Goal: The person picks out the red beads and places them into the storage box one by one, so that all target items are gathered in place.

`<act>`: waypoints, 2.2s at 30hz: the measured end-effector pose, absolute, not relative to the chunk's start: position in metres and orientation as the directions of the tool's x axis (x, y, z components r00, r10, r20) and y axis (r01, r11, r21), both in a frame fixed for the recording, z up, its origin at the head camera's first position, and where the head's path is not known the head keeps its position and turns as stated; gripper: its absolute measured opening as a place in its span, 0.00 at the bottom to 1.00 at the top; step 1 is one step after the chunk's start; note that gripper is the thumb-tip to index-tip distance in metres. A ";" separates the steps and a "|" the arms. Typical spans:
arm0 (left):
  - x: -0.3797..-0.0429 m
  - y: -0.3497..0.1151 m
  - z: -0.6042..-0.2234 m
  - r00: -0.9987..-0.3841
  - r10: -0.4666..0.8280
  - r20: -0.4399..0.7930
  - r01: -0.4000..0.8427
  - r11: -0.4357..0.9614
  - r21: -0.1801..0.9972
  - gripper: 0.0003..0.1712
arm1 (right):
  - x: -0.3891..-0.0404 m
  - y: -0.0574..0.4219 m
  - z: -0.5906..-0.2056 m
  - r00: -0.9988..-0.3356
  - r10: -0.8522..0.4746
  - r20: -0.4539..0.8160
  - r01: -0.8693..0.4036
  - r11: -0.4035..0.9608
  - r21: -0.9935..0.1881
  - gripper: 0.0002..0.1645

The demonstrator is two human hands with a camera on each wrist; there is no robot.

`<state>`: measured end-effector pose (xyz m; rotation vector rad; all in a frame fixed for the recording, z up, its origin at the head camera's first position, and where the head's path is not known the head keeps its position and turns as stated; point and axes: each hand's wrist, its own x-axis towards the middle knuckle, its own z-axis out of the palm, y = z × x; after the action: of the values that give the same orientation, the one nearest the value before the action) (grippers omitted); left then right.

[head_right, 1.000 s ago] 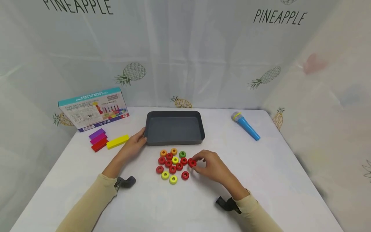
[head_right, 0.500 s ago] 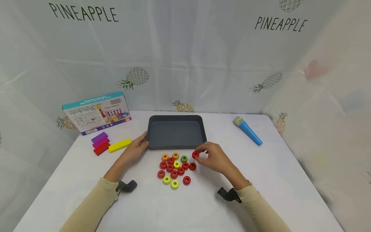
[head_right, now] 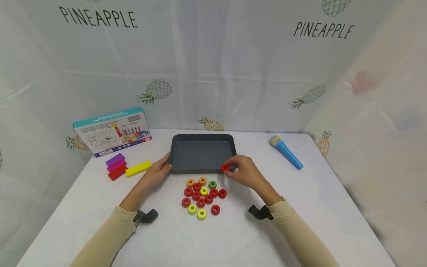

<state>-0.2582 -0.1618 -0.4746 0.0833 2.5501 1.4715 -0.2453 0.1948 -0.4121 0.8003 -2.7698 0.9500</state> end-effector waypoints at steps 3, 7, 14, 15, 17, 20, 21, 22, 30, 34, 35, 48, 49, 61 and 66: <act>-0.258 -0.163 -0.474 -0.979 0.145 -0.144 -0.052 0.504 0.862 0.37 | -0.251 0.193 -0.413 -0.861 -0.439 0.256 -0.504 0.671 -0.544 0.15; -0.256 -0.163 -0.478 -0.979 0.143 -0.142 -0.052 0.501 0.864 0.37 | -0.258 0.191 -0.416 -0.879 -0.412 0.241 -0.473 0.687 -0.551 0.15; -0.256 -0.163 -0.480 -0.981 0.160 -0.110 -0.019 0.487 0.873 0.37 | -0.271 0.188 -0.419 -0.890 -0.397 0.225 -0.453 0.709 -0.540 0.16; -0.256 -0.163 -0.479 -0.981 0.161 -0.107 -0.017 0.483 0.875 0.37 | -0.272 0.187 -0.418 -0.893 -0.393 0.221 -0.447 0.711 -0.542 0.16; -0.256 -0.163 -0.478 -0.981 0.161 -0.104 -0.014 0.477 0.879 0.37 | -0.275 0.187 -0.419 -0.897 -0.387 0.215 -0.439 0.714 -0.546 0.16; -0.255 -0.163 -0.476 -0.980 0.168 -0.102 -0.011 0.474 0.881 0.37 | -0.278 0.185 -0.421 -0.904 -0.379 0.197 -0.422 0.724 -0.546 0.16; -0.255 -0.163 -0.476 -0.981 0.167 -0.102 -0.010 0.476 0.880 0.37 | -0.280 0.185 -0.423 -0.906 -0.378 0.188 -0.417 0.728 -0.545 0.16; -0.255 -0.164 -0.476 -0.981 0.166 -0.102 -0.010 0.481 0.877 0.37 | -0.281 0.184 -0.424 -0.908 -0.378 0.180 -0.412 0.732 -0.543 0.16; -0.256 -0.165 -0.476 -0.982 0.164 -0.093 0.000 0.497 0.868 0.37 | -0.291 0.176 -0.431 -0.909 -0.395 0.134 -0.403 0.748 -0.527 0.16; -0.256 -0.165 -0.476 -0.980 0.175 -0.091 0.007 0.491 0.871 0.37 | -0.294 0.174 -0.432 -0.911 -0.397 0.116 -0.396 0.759 -0.516 0.16; -0.256 -0.164 -0.475 -0.980 0.178 -0.092 0.007 0.491 0.871 0.37 | -0.294 0.174 -0.433 -0.912 -0.395 0.109 -0.391 0.763 -0.515 0.16; -0.254 -0.163 -0.472 -0.982 0.163 -0.100 -0.006 0.497 0.868 0.37 | -0.303 0.172 -0.436 -0.915 -0.401 0.049 -0.371 0.786 -0.494 0.14; -0.254 -0.163 -0.472 -0.982 0.164 -0.098 -0.004 0.497 0.868 0.37 | -0.303 0.171 -0.437 -0.916 -0.399 0.043 -0.368 0.790 -0.491 0.14; -0.255 -0.163 -0.473 -0.983 0.157 -0.097 -0.006 0.499 0.867 0.37 | -0.307 0.169 -0.435 -0.911 -0.412 0.022 -0.370 0.790 -0.489 0.13; -0.255 -0.163 -0.472 -0.983 0.155 -0.101 -0.010 0.499 0.867 0.37 | -0.307 0.168 -0.433 -0.916 -0.401 -0.002 -0.346 0.795 -0.498 0.14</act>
<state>-0.2551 -0.1630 -0.4722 0.1255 2.5724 1.4897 -0.3071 0.1680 -0.4331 0.6424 -3.0773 0.8206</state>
